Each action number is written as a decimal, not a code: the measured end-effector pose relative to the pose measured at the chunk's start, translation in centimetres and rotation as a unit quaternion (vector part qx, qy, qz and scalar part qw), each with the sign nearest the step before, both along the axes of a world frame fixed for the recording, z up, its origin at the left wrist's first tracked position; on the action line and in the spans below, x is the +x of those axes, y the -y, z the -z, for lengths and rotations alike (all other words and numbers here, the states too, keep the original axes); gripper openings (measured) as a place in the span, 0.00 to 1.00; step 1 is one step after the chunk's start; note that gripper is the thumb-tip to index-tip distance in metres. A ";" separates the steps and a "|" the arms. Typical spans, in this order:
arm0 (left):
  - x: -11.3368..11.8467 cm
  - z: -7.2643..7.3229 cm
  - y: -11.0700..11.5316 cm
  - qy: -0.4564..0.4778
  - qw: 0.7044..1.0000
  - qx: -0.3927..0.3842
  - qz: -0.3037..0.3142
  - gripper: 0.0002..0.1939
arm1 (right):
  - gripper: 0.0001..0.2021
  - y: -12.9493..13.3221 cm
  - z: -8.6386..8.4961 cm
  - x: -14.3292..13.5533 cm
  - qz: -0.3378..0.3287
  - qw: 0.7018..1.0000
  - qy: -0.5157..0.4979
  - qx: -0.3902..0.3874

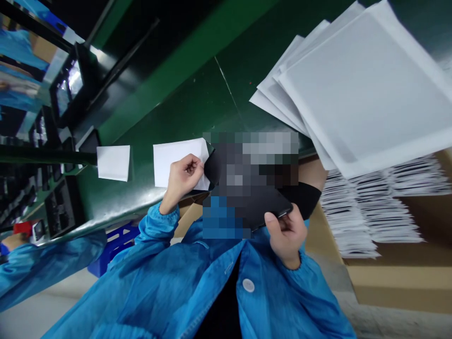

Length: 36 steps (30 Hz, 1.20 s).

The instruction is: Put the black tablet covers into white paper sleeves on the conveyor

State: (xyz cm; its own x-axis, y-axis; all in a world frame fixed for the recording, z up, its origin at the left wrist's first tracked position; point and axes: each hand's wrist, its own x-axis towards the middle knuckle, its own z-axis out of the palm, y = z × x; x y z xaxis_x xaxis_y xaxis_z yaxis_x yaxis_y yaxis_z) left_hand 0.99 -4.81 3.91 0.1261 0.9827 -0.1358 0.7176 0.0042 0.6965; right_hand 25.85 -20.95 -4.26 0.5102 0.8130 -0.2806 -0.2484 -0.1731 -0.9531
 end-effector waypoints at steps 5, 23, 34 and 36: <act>0.7 -0.8 0.6 -0.022 0.997 -0.002 0.070 0.09 | 0.16 -2.1 -1.5 -1.1 -0.095 0.995 0.005 0.023; 5.8 -1.4 2.7 -0.007 0.948 -0.053 0.315 0.10 | 0.22 -5.8 1.1 -1.8 -0.274 0.960 -0.055 0.029; 3.4 -0.5 -0.1 -0.056 0.964 0.068 0.251 0.09 | 0.18 -5.7 3.4 -0.3 -0.237 0.967 0.093 -0.010; 1.1 0.0 -1.4 -0.148 0.972 0.133 0.125 0.13 | 0.17 -5.6 3.1 -0.9 -0.210 0.973 0.092 -0.015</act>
